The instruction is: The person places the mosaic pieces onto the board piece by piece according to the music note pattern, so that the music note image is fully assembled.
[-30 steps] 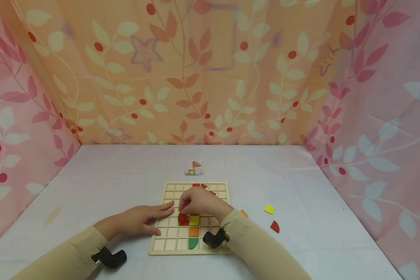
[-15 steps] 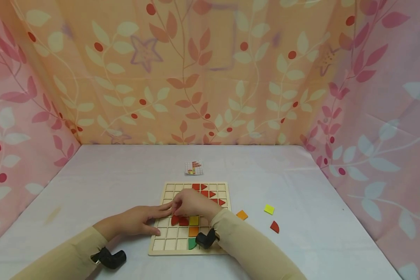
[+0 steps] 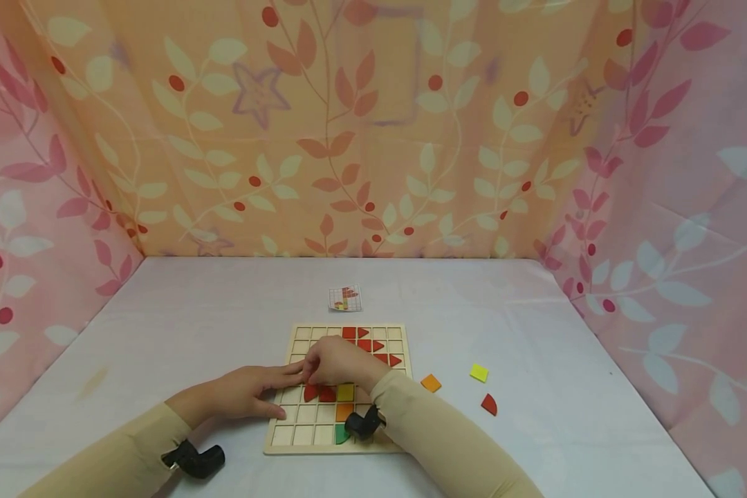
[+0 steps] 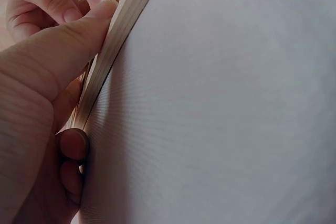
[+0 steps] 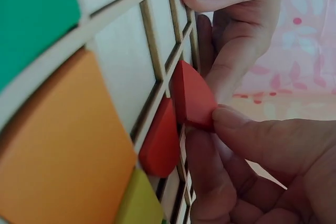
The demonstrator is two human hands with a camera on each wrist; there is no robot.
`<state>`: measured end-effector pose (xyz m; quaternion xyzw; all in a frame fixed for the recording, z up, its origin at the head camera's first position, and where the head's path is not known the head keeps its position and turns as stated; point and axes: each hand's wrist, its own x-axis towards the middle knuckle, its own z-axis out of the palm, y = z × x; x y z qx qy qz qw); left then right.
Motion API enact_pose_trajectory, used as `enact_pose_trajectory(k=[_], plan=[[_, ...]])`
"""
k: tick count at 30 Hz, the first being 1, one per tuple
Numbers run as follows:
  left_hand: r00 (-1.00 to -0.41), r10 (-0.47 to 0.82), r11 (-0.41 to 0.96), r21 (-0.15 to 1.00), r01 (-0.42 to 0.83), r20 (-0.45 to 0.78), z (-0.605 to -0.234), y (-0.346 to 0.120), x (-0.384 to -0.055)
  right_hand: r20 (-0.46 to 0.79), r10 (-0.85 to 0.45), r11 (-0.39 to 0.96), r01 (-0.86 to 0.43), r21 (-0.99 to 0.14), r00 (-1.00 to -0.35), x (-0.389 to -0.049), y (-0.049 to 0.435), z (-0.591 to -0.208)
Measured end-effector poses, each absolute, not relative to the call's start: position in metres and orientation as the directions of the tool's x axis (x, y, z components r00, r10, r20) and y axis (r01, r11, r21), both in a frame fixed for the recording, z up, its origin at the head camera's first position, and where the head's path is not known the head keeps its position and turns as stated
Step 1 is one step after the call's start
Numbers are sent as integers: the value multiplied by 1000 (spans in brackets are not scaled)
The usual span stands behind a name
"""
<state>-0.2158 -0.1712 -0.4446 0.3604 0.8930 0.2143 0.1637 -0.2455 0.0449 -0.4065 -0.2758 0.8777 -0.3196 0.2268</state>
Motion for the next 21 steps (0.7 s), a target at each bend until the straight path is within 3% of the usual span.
enact_pose_trajectory(k=[21], plan=[[-673,727,638,496,589,-135,-445,-170,-217,-226,-626,708,-422,-567,-746,-237,40,-406]])
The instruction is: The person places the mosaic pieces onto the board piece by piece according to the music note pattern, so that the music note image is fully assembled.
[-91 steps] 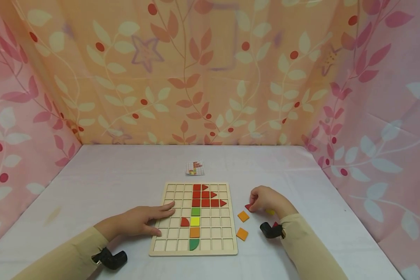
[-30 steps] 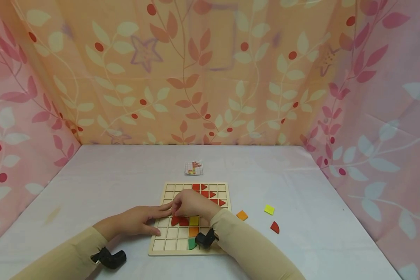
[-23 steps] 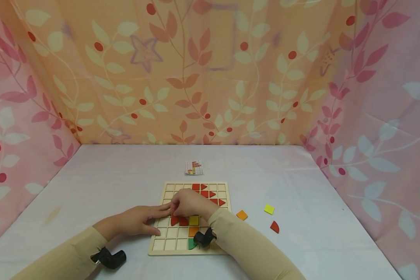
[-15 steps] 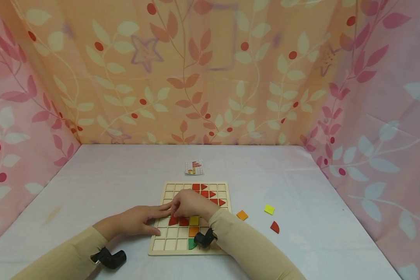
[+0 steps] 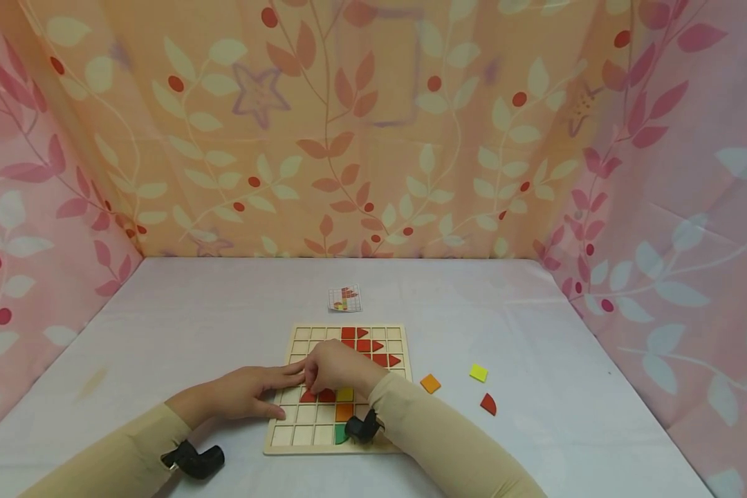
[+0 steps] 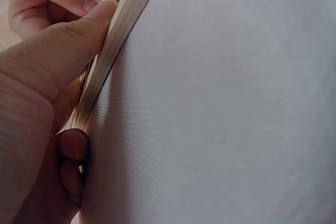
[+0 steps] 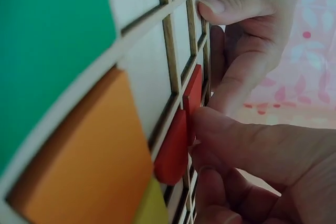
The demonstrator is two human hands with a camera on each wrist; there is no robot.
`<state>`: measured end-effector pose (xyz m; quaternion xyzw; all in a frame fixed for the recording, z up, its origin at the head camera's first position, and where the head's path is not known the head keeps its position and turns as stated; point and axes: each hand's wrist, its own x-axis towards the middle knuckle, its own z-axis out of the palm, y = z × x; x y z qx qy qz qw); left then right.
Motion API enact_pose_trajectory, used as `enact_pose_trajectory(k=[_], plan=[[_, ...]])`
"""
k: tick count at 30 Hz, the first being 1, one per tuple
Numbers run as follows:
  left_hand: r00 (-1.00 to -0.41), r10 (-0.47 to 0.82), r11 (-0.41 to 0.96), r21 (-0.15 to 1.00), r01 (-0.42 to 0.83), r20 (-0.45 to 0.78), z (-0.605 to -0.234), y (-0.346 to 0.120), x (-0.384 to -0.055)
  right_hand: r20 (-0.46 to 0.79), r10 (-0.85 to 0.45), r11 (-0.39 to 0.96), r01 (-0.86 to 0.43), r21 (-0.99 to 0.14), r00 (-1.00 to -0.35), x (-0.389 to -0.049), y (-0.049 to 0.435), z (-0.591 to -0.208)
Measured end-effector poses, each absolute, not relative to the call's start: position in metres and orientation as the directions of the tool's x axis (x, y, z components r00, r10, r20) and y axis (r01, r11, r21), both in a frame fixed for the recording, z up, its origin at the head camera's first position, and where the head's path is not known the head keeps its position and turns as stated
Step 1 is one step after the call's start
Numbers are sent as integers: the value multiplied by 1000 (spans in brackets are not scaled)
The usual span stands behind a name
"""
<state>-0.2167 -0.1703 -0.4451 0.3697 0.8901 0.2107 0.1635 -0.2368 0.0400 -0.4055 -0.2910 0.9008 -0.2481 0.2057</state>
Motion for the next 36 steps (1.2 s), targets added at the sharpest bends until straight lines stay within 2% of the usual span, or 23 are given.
enact_pose_trajectory(k=[7,15,26,32,36], plan=[[-671,727,633,516,577,-143,-446,-170,-216,-190,-649,683,-454,-572,-737,-241,54,-405],[-671,726,631,534,563,-150,-444,-168,-215,-129,-641,666,-465,-584,-756,-249,95,-394],[-673,725,640,507,578,-147,-445,-168,-215,-212,-467,747,-255,-615,-858,-249,166,-392],[-681,714,647,524,554,-162,-444,-168,-215,-221,-424,768,-220,-601,-878,-245,197,-397],[-684,710,650,528,546,-167,-442,-168,-214,-274,-388,808,-183,-560,-880,-242,210,-401]])
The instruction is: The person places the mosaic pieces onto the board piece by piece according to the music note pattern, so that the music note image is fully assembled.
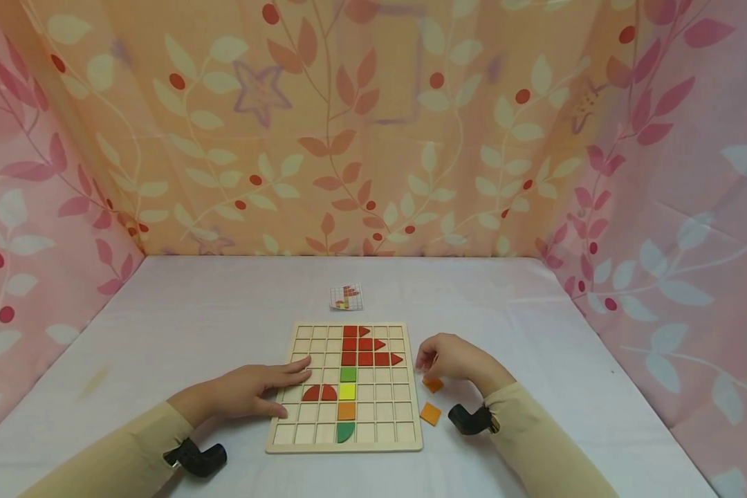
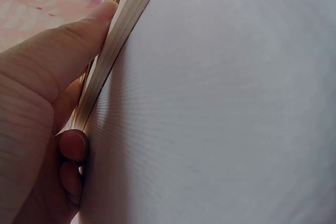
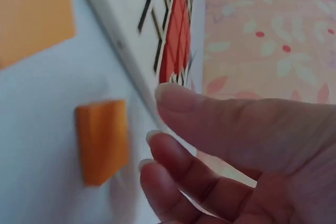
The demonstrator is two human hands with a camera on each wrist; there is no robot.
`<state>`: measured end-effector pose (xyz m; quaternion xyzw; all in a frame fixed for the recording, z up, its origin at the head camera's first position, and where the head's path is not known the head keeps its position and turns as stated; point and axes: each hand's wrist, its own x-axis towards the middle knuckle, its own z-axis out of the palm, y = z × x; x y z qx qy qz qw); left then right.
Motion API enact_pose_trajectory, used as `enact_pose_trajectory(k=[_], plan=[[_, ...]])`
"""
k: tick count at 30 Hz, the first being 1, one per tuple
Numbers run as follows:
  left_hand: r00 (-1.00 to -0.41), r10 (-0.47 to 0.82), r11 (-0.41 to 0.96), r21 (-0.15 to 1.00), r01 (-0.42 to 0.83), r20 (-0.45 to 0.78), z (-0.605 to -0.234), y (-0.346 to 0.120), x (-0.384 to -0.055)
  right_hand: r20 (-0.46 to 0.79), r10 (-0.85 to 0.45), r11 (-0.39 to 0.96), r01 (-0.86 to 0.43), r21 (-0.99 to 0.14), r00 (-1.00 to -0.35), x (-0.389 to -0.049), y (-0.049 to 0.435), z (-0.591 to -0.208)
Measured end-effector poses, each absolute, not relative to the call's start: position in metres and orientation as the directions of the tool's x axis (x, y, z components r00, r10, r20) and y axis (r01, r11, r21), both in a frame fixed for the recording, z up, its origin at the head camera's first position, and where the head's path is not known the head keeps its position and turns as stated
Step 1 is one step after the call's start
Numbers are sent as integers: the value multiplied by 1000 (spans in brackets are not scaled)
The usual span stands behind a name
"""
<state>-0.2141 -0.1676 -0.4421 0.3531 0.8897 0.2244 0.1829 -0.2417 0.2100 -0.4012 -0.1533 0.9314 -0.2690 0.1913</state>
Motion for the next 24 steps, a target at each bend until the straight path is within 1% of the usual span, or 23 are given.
enact_pose_trajectory(k=[5,10,17,21,24], plan=[[-685,708,655,522,546,-172,-441,-167,-213,-329,-375,824,-149,-546,-867,-238,218,-406],[-692,699,661,531,530,-181,-441,-167,-213,-325,-400,811,-165,-562,-857,-238,221,-408],[-686,705,656,530,537,-176,-442,-167,-214,-325,-401,828,-188,-528,-856,-238,221,-408],[-685,708,655,525,543,-174,-443,-167,-215,-306,-442,804,-222,-551,-843,-240,217,-404],[-684,709,655,521,547,-173,-444,-168,-215,-284,-474,772,-238,-590,-833,-240,208,-400]])
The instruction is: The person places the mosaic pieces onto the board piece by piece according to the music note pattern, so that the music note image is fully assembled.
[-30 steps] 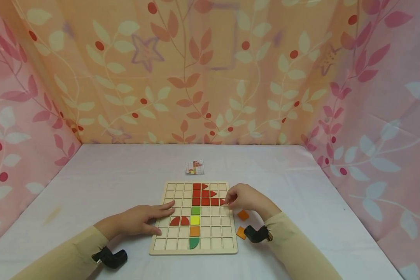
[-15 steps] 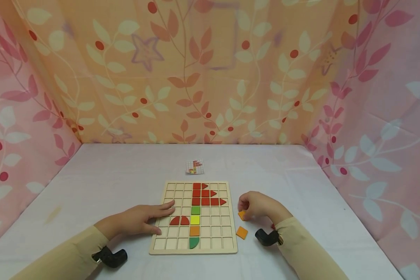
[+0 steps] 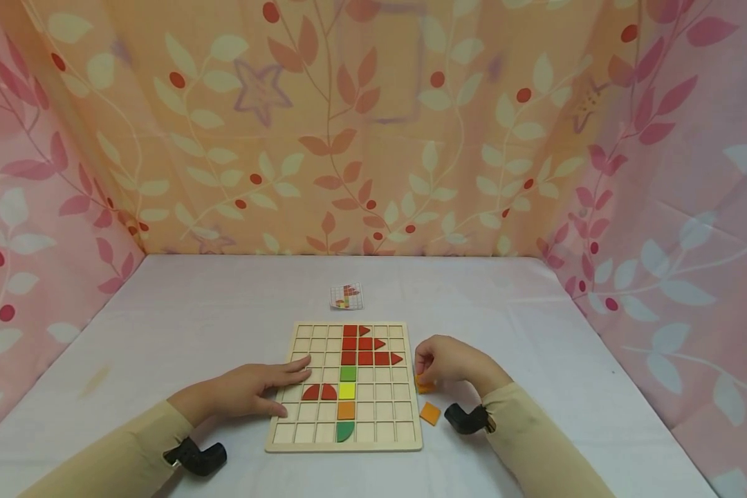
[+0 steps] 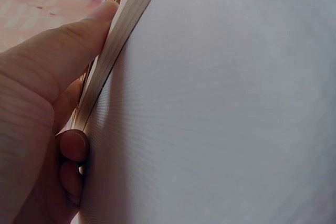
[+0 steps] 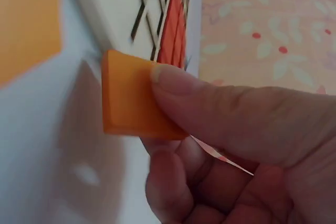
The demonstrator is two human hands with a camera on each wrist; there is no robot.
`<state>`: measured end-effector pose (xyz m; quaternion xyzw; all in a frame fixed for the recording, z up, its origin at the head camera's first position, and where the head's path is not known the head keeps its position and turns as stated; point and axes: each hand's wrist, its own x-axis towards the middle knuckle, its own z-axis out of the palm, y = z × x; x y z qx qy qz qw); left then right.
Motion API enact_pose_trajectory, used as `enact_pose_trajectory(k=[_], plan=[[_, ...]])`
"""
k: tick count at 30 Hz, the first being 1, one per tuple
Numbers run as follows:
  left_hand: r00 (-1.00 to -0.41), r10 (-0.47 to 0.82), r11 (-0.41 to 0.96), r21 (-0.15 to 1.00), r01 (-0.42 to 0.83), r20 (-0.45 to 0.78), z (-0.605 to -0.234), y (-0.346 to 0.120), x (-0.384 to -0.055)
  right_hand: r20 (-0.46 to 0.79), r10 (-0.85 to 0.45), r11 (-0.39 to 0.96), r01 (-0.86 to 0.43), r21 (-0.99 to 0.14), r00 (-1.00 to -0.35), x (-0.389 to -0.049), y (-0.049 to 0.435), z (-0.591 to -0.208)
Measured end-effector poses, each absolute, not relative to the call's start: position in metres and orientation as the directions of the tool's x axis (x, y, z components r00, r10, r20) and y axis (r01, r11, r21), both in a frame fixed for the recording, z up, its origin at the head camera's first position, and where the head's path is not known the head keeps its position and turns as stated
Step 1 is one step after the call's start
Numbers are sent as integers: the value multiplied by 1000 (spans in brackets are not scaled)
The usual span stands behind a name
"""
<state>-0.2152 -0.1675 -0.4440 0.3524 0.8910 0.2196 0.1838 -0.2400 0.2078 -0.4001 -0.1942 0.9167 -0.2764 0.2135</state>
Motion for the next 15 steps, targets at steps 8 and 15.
enact_pose_trajectory(k=[8,15], plan=[[-676,718,651,508,565,-168,-444,-168,-215,-210,-563,670,-293,-682,-799,-236,162,-394],[-667,731,638,495,590,-146,-445,-169,-216,-151,-651,579,-358,-733,-744,-229,115,-392]])
